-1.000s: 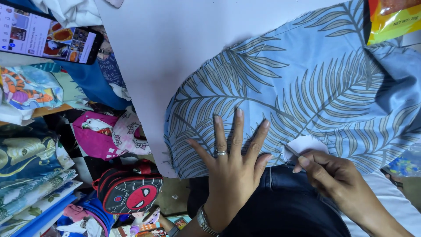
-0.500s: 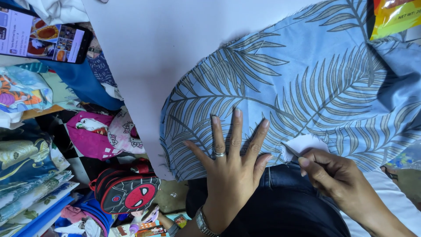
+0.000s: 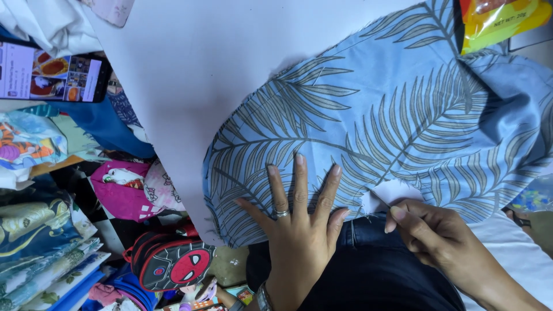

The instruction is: The person cuts a piece of light blue fabric with a leaf pattern using a small knife. They hold the fabric steady with one hand while carefully cutting along a marked line with the other hand.

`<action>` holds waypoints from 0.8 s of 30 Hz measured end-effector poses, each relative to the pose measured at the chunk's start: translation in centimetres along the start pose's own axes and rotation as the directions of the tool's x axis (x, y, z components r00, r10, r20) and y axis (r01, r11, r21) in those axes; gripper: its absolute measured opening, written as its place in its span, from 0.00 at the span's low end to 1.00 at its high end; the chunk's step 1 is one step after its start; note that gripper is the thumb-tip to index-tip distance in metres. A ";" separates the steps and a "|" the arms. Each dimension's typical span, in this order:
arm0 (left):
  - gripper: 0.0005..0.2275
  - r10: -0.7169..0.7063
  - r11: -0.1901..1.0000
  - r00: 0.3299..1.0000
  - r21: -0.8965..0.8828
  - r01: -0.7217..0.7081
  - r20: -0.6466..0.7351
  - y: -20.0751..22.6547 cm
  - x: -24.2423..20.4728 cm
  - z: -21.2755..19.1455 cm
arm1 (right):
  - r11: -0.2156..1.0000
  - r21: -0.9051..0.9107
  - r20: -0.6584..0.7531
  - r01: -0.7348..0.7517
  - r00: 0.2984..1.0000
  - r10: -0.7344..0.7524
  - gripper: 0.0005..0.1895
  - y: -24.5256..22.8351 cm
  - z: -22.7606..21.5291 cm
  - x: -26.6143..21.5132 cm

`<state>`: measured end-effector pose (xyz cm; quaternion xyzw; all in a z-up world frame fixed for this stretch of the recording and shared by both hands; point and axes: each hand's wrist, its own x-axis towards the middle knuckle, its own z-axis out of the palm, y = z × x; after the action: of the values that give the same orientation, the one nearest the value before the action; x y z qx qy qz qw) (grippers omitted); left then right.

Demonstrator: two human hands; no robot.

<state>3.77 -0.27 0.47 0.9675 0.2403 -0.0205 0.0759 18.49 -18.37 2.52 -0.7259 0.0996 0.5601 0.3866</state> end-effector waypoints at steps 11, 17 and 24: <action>0.30 0.001 1.000 1.000 0.027 -0.001 0.010 0.1 0.1 0.1 | 0.997 -0.066 -0.014 0.046 0.999 -0.047 0.26 -0.3 0.2 0.3; 0.27 0.022 0.997 1.000 -0.074 -0.022 -0.008 0.1 1.1 -1.7 | 0.999 0.016 -0.010 0.044 0.999 -0.044 0.26 0.3 0.2 0.0; 0.28 0.359 0.932 0.929 -0.017 -0.362 -0.092 -0.9 4.5 -1.7 | 0.976 0.204 -0.065 -0.072 0.994 0.087 0.25 1.8 0.4 -0.8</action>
<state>7.28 2.87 1.71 0.9937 0.0621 0.0401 0.0840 16.86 -19.53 2.36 -0.6988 0.1990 0.5350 0.4311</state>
